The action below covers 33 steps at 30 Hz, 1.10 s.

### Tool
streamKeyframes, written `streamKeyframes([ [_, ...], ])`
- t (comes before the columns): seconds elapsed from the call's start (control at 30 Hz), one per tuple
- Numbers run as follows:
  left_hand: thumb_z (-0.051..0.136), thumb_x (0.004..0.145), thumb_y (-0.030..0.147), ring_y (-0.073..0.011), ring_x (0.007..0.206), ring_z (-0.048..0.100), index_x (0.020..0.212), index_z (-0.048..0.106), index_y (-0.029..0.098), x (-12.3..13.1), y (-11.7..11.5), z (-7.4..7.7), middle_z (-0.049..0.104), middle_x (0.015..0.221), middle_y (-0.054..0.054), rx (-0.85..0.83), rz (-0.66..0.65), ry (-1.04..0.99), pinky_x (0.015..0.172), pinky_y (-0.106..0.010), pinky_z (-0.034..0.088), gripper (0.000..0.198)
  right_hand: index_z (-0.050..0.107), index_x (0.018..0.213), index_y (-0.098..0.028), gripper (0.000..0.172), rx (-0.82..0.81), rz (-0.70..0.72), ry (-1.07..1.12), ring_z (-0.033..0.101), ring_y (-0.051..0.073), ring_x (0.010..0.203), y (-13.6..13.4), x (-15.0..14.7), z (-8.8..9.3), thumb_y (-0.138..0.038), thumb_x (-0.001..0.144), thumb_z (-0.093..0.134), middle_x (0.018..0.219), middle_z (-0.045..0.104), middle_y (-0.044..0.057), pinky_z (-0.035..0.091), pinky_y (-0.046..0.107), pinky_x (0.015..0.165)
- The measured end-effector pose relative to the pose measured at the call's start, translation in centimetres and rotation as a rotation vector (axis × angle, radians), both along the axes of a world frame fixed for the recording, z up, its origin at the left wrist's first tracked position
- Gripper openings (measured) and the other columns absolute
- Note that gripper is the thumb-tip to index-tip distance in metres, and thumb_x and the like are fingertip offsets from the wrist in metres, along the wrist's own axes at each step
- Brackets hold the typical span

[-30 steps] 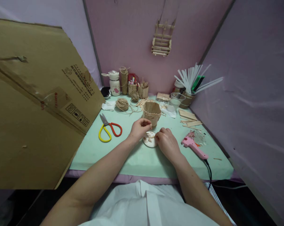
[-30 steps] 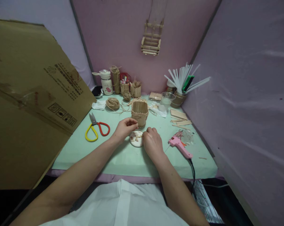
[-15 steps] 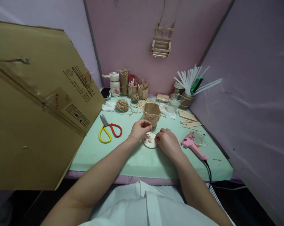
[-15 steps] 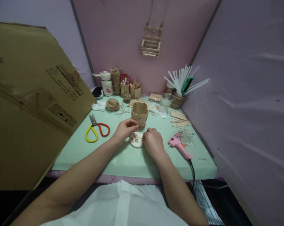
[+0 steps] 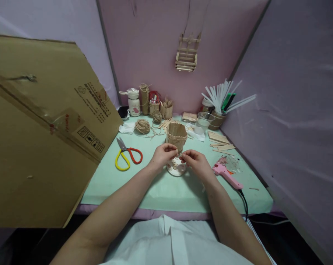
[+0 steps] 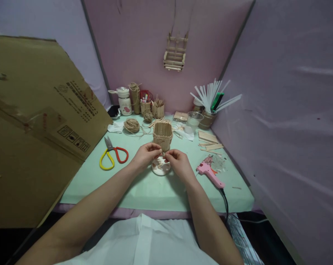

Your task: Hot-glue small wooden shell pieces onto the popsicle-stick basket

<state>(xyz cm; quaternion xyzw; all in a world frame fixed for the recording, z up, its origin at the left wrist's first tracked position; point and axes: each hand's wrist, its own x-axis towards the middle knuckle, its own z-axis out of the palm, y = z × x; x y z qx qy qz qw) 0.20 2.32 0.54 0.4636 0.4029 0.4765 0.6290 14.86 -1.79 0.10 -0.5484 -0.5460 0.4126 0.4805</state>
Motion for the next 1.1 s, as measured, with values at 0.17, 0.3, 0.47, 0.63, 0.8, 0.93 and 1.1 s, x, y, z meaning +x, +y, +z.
streamKeyframes([
  [0.17,0.076,0.056,0.023,-0.0099,0.054,0.056,0.072,0.062,0.014,0.0,-0.2,0.3,0.062,0.06,-0.001,-0.024,-0.038,-0.022,0.052,-0.021,0.04,0.023,0.065,0.076,-0.016,0.026,0.0,-0.054,0.144,0.057,0.014,0.061,0.2,0.0,-0.2,-0.04,0.068,0.069,0.066,0.066,0.003,0.04,0.024,0.056],
  [0.3,0.076,0.056,0.022,-0.0107,0.058,0.058,0.072,0.061,0.014,0.0,0.0,0.0,0.061,0.061,0.0,-0.035,-0.043,-0.053,0.054,-0.021,0.04,0.023,0.066,0.076,-0.016,0.022,0.009,-0.09,0.146,0.053,0.012,0.059,0.3,-0.2,-0.1,-0.036,0.066,0.068,0.065,0.063,0.001,0.039,0.024,0.056],
  [0.47,0.077,0.057,0.025,-0.0105,0.059,0.057,0.075,0.062,0.014,0.0,0.0,-0.3,0.062,0.064,-0.001,-0.009,-0.049,-0.033,0.056,-0.022,0.042,0.026,0.066,0.088,-0.016,0.027,0.079,-0.029,0.034,0.055,0.014,0.065,0.5,0.0,0.1,-0.037,0.072,0.063,0.069,0.062,0.001,0.043,0.027,0.063],
  [0.63,0.078,0.057,0.023,-0.0112,0.063,0.057,0.077,0.062,0.014,0.0,-0.2,-0.1,0.062,0.067,-0.001,0.025,-0.033,0.025,0.059,-0.023,0.043,0.027,0.053,0.105,-0.02,0.029,0.24,0.072,-0.251,0.058,0.016,0.07,1.2,0.7,0.1,-0.027,0.078,0.056,0.074,0.064,-0.001,0.044,0.029,0.068],
  [0.8,0.075,0.058,0.017,-0.0115,0.062,0.058,0.077,0.062,0.014,0.1,-0.4,0.1,0.064,0.068,-0.002,0.048,-0.046,0.073,0.059,-0.023,0.043,0.023,0.049,0.107,-0.021,0.025,0.295,0.107,-0.421,0.06,0.017,0.078,1.1,1.0,0.5,-0.024,0.083,0.048,0.085,0.065,0.002,0.044,0.03,0.073],
  [0.93,0.074,0.059,0.015,-0.0117,0.064,0.058,0.079,0.063,0.013,0.2,-0.5,0.2,0.065,0.07,-0.002,0.048,-0.054,0.089,0.061,-0.023,0.043,0.023,0.048,0.107,-0.021,0.023,0.302,0.11,-0.423,0.059,0.017,0.08,0.9,0.8,0.3,-0.024,0.084,0.047,0.088,0.063,0.003,0.044,0.03,0.074],
  [1.1,0.077,0.056,0.018,-0.0111,0.064,0.057,0.078,0.061,0.014,0.2,-0.6,0.2,0.064,0.072,-0.002,0.008,-0.043,0.031,0.058,-0.022,0.042,0.028,0.049,0.105,-0.02,0.024,0.294,0.04,-0.273,0.058,0.016,0.073,1.1,0.5,-0.4,-0.027,0.082,0.052,0.083,0.062,0.002,0.045,0.029,0.069],
])
